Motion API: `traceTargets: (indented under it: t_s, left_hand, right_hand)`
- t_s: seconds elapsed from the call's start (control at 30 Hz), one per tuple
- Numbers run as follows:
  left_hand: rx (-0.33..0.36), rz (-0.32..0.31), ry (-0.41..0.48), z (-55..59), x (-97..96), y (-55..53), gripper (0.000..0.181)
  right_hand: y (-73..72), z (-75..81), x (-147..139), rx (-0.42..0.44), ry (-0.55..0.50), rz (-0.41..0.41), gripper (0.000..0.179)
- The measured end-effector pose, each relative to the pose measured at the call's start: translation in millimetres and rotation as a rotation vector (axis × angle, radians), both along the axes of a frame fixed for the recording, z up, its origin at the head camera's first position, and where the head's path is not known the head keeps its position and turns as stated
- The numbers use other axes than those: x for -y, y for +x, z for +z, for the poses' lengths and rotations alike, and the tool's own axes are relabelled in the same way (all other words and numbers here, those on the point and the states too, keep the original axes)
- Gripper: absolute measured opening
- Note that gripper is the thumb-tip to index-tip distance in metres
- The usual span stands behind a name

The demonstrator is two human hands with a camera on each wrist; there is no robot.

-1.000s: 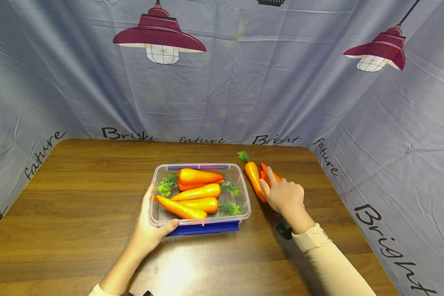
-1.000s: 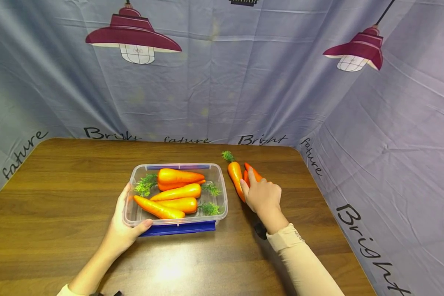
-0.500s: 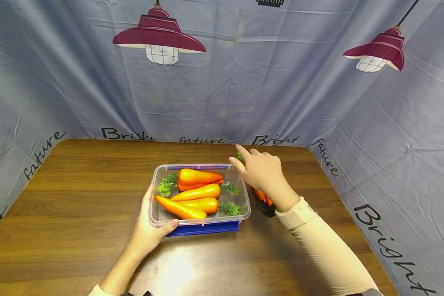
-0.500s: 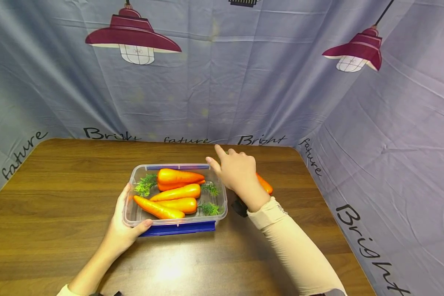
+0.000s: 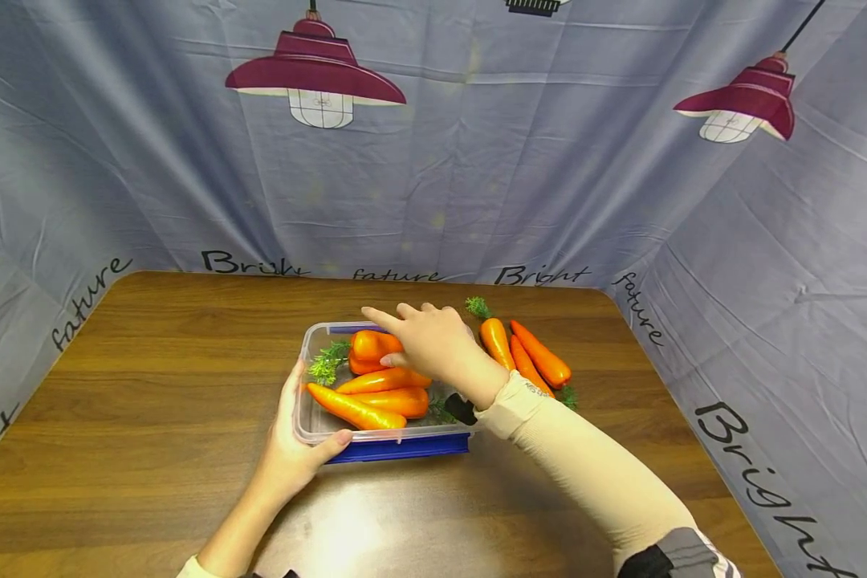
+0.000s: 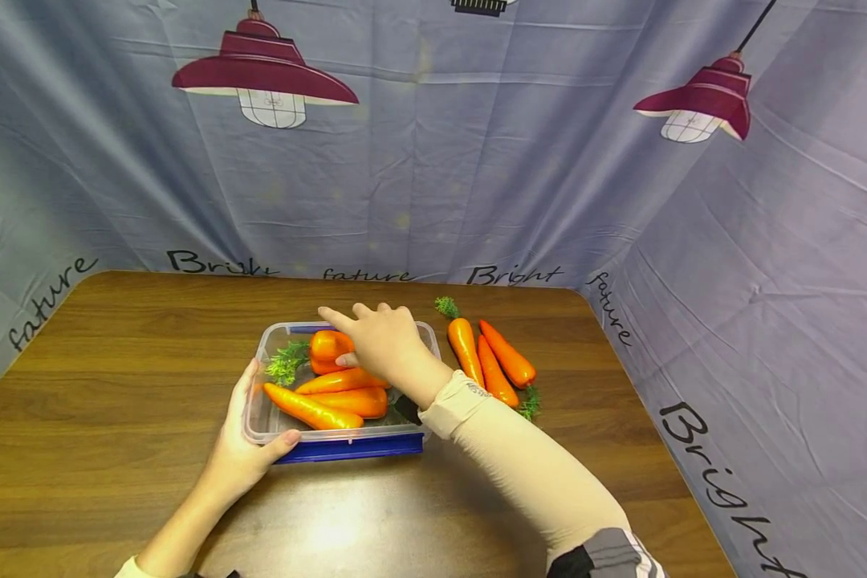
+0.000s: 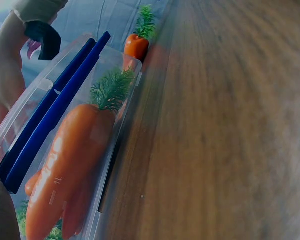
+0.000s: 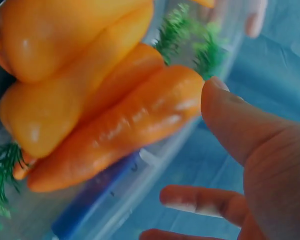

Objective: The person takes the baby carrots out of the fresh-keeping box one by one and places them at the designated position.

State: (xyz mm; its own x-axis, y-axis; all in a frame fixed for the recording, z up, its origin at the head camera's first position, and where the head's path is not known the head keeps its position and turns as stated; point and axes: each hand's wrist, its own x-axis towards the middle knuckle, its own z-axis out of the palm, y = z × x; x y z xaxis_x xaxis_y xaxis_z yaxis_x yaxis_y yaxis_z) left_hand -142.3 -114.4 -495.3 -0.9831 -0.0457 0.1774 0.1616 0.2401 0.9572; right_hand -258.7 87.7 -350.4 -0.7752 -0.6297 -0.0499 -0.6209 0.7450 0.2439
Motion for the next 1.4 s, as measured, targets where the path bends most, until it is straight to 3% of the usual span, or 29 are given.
traceTargets:
  t_s: [0.2, 0.73, 1.07, 1.4]
  left_hand:
    - [-0.014, 0.01, -0.018, 0.8, 0.6, 0.2, 0.118]
    - [0.004, 0.001, -0.017, 1.3, -1.0, -0.4, 0.117]
    - [0.003, -0.008, -0.005, 0.9, -1.6, 0.0, 0.117]
    - [-0.004, 0.019, -0.031, 1.2, -0.2, 0.6, 0.117]
  right_hand:
    - [0.0, -11.3, 12.1, -0.024, 0.071, 0.056, 0.077]
    - [-8.1, -30.2, 29.7, -0.055, 0.213, 0.087, 0.066]
    - [-13.2, -33.0, 23.9, 0.008, 0.11, 0.158, 0.059]
    - [-10.1, -22.3, 17.1, 0.1, -0.079, 0.229, 0.056]
